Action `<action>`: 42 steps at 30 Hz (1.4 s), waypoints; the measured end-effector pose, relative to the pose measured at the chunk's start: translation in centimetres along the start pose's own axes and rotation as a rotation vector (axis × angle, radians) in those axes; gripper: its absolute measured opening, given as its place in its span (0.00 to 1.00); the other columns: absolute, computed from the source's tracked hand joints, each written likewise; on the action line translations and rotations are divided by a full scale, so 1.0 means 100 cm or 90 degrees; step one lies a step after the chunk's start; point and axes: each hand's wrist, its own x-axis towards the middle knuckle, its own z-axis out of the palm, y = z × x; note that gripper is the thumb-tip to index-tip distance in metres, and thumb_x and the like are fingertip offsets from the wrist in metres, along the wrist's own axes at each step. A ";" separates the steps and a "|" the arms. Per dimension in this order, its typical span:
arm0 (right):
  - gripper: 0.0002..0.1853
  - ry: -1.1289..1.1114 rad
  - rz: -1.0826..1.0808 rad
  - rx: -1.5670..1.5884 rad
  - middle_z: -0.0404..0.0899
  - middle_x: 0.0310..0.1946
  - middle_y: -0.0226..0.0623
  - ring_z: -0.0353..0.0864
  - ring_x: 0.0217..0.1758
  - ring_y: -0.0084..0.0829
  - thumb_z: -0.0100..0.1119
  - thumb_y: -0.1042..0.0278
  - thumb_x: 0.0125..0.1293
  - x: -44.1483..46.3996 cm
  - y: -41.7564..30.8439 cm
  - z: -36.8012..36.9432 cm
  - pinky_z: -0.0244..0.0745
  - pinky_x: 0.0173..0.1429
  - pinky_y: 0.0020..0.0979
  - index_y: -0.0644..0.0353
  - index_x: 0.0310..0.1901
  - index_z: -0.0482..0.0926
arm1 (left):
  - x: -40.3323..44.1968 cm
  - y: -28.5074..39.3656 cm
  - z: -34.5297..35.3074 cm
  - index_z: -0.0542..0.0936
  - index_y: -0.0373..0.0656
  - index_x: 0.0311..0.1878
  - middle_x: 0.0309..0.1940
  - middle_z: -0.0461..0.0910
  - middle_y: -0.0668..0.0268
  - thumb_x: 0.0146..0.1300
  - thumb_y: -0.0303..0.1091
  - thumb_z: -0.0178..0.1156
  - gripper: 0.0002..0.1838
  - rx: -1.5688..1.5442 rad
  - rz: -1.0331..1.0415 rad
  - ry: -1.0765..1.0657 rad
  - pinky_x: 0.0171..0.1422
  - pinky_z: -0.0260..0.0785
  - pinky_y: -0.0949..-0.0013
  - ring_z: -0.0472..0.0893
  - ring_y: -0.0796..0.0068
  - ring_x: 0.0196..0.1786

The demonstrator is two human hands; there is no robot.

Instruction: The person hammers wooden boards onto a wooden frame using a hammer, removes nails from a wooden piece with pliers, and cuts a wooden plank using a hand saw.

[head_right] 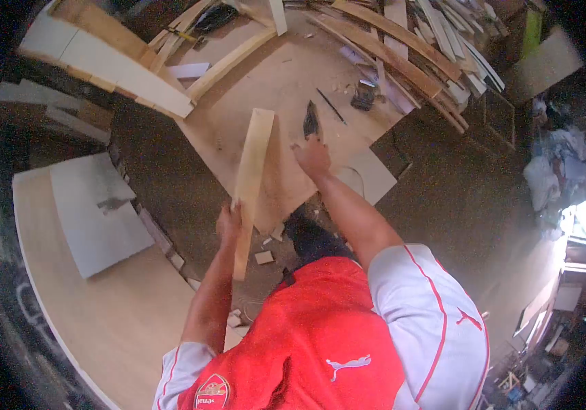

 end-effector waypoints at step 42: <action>0.15 -0.118 0.456 0.536 0.82 0.42 0.45 0.87 0.47 0.42 0.57 0.60 0.78 0.086 -0.129 0.097 0.86 0.39 0.48 0.63 0.56 0.72 | 0.290 0.155 0.064 0.62 0.46 0.77 0.79 0.54 0.41 0.79 0.55 0.46 0.32 0.194 0.471 0.015 0.82 0.45 0.33 0.48 0.34 0.83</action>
